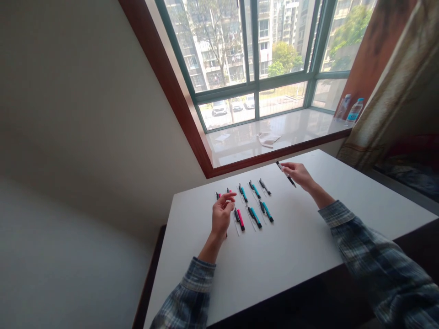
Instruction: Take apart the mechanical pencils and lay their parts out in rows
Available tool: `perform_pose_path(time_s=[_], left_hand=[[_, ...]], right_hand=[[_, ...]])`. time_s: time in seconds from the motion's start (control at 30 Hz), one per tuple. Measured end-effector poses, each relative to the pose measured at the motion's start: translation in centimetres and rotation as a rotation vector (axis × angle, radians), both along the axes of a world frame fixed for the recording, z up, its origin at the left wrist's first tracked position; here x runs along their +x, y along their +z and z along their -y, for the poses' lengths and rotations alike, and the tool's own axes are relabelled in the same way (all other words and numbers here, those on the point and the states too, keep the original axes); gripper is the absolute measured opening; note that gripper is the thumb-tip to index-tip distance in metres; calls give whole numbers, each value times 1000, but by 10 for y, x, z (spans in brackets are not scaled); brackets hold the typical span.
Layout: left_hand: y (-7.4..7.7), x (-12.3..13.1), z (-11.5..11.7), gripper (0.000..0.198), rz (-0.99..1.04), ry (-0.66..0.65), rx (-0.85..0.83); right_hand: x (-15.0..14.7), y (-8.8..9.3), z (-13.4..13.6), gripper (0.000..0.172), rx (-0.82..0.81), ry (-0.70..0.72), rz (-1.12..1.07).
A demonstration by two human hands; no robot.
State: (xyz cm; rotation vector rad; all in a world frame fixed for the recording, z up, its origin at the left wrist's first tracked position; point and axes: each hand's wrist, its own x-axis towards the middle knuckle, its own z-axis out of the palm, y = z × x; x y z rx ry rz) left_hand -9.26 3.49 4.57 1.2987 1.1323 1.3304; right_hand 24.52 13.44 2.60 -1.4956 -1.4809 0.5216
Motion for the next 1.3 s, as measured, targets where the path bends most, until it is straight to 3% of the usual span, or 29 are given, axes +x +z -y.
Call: perform_pose_path(time_s=[0.07,0.17,0.27,0.43,0.6,0.73,0.87,1.03,1.17,1.3], left_hand=[[0,2,2,28,-14,-17,6],[5,6,8,28,-36,-52,16],[12,11,16,25,-85,-117,29],[13,14,26,37,-122,-324,-5],[3,11,27,34,-105,-396,-22],[3,10,26,33,-28,-318,-53],[9,7,24,33,233,-255,-137],[14,3,25,50,338,-276,-207],[7,7,29,49,295,-335,-243],[-2,10,31,40,296,-334,-245]], right_hand=[[-22,9,25,40,-46,152,-266],[-50,19,68,36,-39,232,-458],[-67,21,104,38,-30,191,-580],[-83,18,144,33,-119,260,-802],[-98,4,177,40,-197,114,-991],[-102,-6,190,42,-301,155,-930],[-91,3,185,41,-300,189,-762],[-96,12,182,43,-313,166,-958],[-124,1,196,42,-420,233,-1126],[-141,-12,207,40,-432,318,-1121]])
